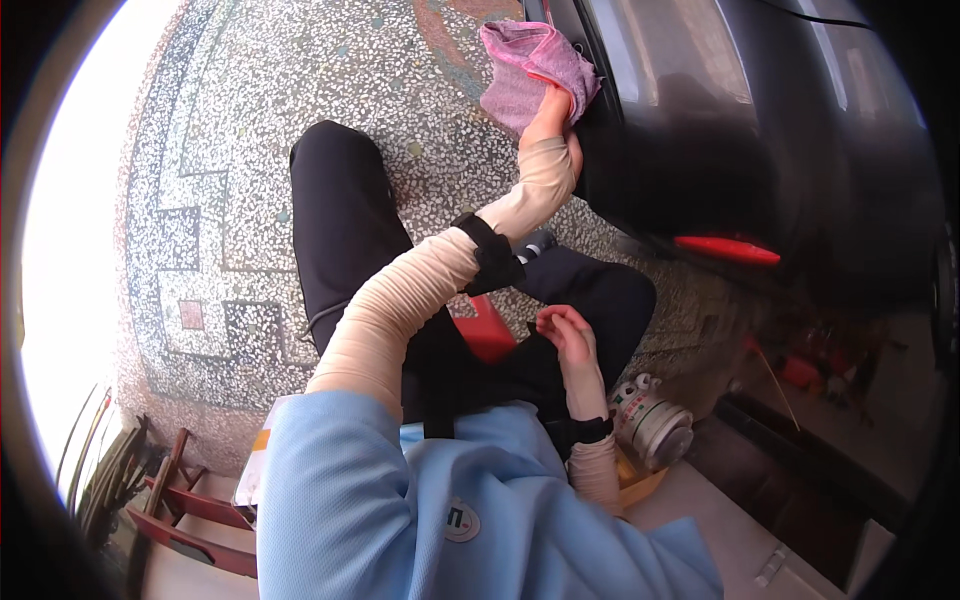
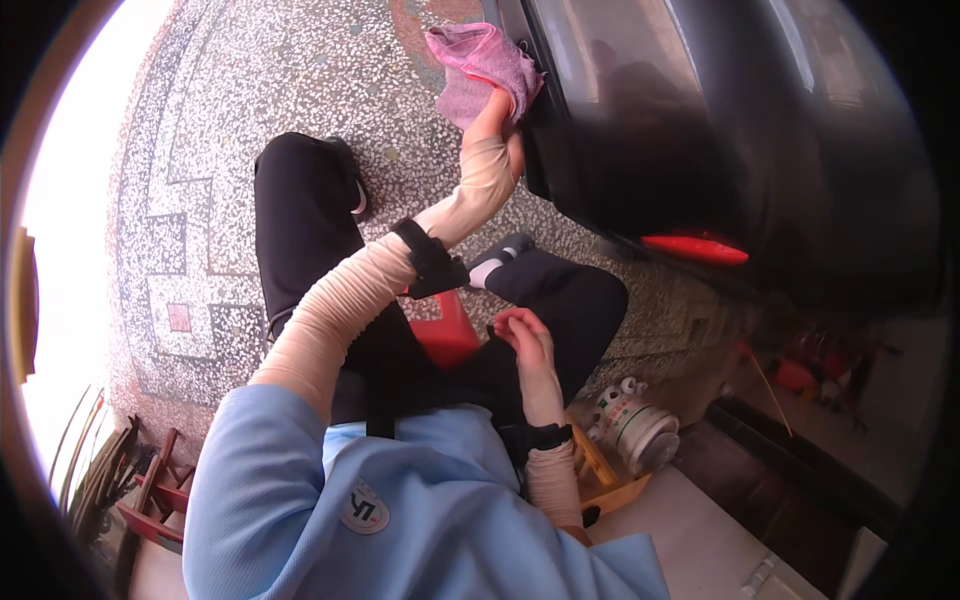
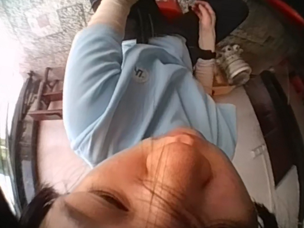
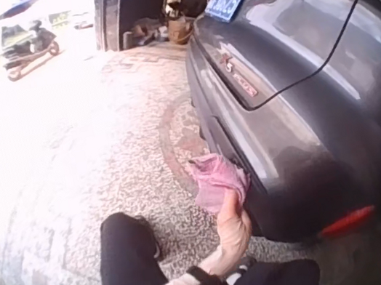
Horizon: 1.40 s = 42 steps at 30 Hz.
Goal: Cleaning the exterior rear of a car with a pink cloth.
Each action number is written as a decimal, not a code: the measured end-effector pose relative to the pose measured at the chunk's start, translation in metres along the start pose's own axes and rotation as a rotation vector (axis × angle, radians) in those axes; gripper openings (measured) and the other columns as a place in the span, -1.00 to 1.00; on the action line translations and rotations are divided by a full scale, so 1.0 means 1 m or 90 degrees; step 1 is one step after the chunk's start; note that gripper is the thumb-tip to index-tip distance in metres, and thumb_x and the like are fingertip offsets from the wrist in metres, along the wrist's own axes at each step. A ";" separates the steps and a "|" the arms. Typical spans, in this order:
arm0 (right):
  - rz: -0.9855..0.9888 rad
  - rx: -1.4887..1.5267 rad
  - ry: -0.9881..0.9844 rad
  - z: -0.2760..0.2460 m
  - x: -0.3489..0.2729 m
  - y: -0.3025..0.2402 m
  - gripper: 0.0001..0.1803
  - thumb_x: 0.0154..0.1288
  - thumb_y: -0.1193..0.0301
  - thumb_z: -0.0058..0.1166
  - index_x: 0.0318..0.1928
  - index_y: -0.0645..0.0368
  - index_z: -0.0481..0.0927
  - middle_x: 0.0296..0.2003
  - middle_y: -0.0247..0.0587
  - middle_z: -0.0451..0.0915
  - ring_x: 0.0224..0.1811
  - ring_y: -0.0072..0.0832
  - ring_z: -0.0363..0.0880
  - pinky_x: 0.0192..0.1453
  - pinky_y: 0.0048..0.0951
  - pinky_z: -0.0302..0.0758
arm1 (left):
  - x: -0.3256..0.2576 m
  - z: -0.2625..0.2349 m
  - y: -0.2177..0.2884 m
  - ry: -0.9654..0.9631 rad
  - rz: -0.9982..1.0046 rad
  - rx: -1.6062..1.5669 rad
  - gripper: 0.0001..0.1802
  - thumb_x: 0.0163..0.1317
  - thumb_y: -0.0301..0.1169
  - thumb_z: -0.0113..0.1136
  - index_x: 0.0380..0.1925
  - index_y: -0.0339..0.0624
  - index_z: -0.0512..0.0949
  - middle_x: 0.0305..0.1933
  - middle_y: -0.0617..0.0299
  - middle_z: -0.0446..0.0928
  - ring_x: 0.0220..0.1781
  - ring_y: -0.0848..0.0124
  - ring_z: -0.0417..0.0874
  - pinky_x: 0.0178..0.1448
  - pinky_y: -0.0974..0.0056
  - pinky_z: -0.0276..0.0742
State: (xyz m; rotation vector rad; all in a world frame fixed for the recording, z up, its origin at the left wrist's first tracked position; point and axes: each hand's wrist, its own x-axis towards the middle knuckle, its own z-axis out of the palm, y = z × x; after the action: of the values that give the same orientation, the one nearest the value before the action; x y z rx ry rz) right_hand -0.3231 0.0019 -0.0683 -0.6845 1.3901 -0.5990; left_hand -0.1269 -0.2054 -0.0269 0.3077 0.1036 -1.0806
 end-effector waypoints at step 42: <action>-0.018 0.036 -0.011 -0.014 -0.004 0.010 -0.83 0.29 0.48 -0.14 -0.17 0.28 0.46 -0.23 -0.13 0.54 -0.17 -0.42 0.53 0.01 -0.38 0.48 | 0.012 -0.143 -0.051 0.047 -0.271 0.520 -0.62 0.18 -0.51 -0.16 0.01 -0.06 0.42 -0.06 0.24 0.50 -0.12 0.46 0.38 -0.05 0.37 0.33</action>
State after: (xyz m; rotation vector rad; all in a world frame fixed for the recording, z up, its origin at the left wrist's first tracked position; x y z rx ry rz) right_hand -0.3373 0.0099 -0.0737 -0.6632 1.3452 -0.6504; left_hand -0.1562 -0.1951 -0.1755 1.0967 -0.2280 -1.5029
